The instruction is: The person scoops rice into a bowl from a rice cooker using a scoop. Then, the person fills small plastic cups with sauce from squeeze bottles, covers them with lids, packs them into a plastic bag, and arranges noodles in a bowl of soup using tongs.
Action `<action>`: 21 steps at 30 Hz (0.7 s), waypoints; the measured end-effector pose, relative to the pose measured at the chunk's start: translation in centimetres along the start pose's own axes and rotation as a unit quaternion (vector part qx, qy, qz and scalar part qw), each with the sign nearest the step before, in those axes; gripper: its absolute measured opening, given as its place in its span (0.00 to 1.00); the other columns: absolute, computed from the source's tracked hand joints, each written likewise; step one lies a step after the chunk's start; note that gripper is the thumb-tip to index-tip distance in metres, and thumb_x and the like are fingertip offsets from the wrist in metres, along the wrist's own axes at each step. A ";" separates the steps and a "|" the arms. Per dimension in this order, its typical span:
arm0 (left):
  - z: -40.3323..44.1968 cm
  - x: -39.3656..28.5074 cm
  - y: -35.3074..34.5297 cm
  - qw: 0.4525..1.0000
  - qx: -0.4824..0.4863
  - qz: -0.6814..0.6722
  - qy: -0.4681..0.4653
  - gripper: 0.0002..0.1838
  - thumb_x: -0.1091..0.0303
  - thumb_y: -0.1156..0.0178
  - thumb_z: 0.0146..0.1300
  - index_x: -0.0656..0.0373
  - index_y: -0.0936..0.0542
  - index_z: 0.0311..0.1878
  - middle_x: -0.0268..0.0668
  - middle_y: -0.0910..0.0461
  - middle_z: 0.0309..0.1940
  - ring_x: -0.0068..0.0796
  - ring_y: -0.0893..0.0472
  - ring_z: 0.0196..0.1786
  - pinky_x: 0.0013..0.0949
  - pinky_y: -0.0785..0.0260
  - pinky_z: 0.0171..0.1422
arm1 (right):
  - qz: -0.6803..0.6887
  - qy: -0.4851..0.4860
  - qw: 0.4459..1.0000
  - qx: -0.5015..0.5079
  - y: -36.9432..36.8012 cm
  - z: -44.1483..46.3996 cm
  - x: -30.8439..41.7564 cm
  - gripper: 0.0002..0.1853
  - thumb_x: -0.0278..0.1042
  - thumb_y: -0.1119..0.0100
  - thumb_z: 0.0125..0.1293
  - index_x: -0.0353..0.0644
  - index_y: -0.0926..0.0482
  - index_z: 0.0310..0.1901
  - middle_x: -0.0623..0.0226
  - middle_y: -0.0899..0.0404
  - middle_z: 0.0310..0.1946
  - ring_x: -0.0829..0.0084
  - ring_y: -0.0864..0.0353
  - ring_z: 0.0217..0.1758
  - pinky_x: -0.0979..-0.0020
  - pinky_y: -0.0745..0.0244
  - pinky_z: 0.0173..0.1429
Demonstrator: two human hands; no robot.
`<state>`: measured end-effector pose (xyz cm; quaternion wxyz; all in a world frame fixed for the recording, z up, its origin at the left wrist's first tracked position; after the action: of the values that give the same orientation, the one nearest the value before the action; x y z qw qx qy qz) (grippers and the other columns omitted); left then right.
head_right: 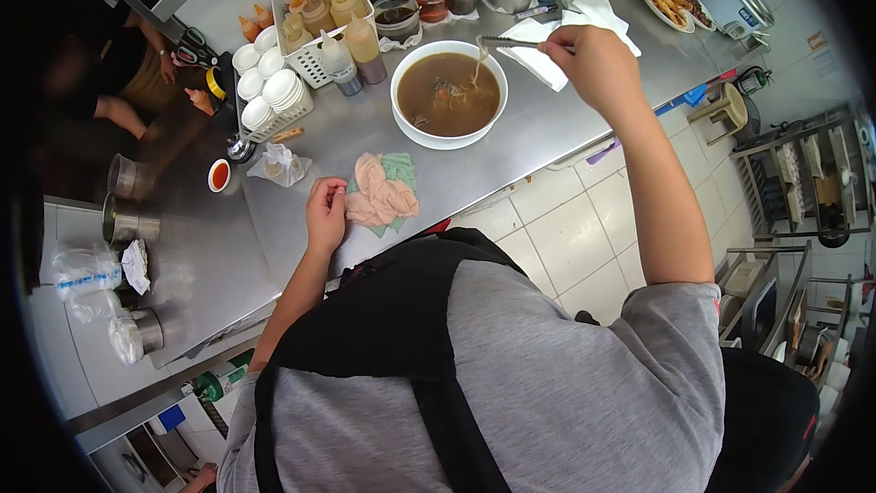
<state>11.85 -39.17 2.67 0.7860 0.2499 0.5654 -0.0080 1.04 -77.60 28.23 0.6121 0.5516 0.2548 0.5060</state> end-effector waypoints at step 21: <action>-0.2 -0.2 0.2 1.000 -0.018 -0.008 -0.010 0.04 0.78 0.45 0.65 0.63 0.22 0.41 0.37 0.24 0.36 0.26 0.23 0.34 0.28 0.29 0.41 | 0.306 -0.118 0.941 -0.087 -11.8 -2.7 -5.8 0.15 0.43 0.36 0.66 0.38 0.13 0.39 0.70 0.21 0.21 0.81 0.28 0.25 0.74 0.31 0.32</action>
<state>11.68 -38.94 2.90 0.7958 0.2311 0.5596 -0.0064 0.62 -80.25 15.12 0.4990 0.6034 -0.0447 0.6204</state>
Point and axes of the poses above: each hand's wrist, its own z-axis towards the middle knuckle, its own y-axis out of the back of the hand, x = y × z, the point moved 6 cm from there along z, towards the middle knuckle
